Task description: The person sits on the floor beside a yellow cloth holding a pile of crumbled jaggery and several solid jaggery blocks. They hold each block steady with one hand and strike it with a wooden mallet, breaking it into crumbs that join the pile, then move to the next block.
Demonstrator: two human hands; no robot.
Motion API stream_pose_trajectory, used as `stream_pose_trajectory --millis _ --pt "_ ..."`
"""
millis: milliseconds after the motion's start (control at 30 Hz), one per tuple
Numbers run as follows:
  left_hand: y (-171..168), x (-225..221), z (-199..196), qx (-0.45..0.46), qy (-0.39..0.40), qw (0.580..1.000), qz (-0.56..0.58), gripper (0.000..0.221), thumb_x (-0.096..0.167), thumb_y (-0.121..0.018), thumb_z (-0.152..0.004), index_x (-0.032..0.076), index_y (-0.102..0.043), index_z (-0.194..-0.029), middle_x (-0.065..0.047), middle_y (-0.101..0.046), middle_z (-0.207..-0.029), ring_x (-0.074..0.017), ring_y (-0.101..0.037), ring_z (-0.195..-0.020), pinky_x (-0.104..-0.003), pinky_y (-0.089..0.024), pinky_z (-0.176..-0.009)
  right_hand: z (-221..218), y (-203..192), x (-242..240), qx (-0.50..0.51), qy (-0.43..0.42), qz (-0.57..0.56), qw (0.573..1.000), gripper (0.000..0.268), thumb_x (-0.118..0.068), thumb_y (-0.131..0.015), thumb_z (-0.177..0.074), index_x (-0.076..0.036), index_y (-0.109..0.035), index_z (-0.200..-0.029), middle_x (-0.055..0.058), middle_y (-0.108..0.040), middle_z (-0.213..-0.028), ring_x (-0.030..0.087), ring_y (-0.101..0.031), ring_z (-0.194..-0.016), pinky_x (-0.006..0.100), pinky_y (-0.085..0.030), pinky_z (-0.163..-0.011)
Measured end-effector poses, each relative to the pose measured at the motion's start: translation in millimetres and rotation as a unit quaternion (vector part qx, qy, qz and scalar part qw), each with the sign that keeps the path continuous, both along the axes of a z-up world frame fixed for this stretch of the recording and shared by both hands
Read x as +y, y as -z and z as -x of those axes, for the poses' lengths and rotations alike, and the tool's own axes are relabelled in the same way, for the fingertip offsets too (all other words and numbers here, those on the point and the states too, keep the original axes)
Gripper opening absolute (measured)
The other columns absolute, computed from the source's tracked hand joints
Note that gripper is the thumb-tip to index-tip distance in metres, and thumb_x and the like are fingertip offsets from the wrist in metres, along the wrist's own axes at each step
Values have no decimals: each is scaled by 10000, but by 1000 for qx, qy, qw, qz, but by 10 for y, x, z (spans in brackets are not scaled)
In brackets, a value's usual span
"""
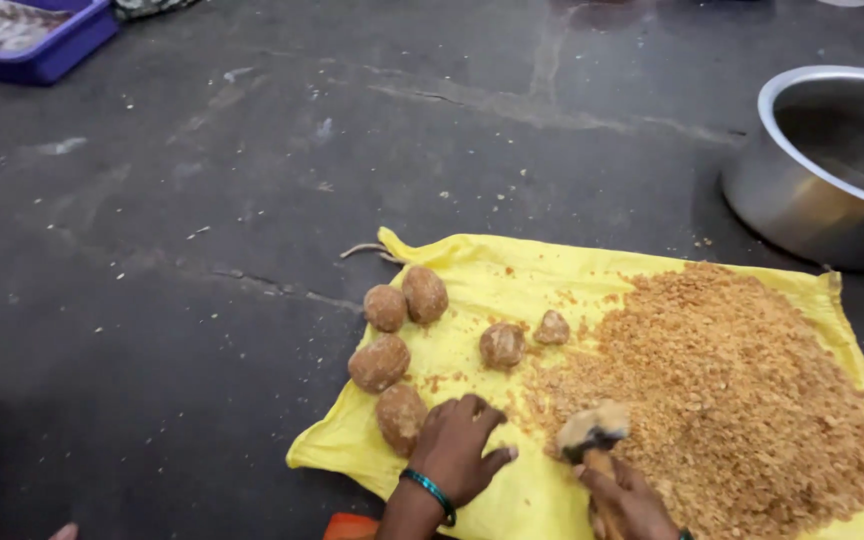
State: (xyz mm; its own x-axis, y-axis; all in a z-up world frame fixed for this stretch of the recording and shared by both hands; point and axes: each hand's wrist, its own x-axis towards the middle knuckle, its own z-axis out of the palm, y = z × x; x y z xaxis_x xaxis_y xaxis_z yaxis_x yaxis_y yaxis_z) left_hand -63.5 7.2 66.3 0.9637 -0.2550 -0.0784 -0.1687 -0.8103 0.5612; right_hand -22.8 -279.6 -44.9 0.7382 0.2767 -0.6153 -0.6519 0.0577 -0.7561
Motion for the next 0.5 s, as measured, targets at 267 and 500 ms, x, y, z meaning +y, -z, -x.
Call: stream_pose_trajectory --millis 267,500 --pt "-156 220 8 -181 -178 962 103 329 237 -825 -793 73 -718 -1058 -172 -597 -1210 -372 -557 -1115 -482 -454 -935 98 -828 -56 4 16 75 997 296 -300 -676 -888 -48 -588 -1016 119 -447 -425 250 -407 -286 390 -346 -295" --pt "-191 207 -153 -180 -240 935 191 319 236 -798 -839 51 -698 -1079 -137 -624 -1118 -335 -591 -1074 -439 -481 -916 153 -64 360 30 0 65 997 220 -145 -664 -940 -56 -644 -1141 51 -654 -608 173 -446 -367 325 -355 -342"
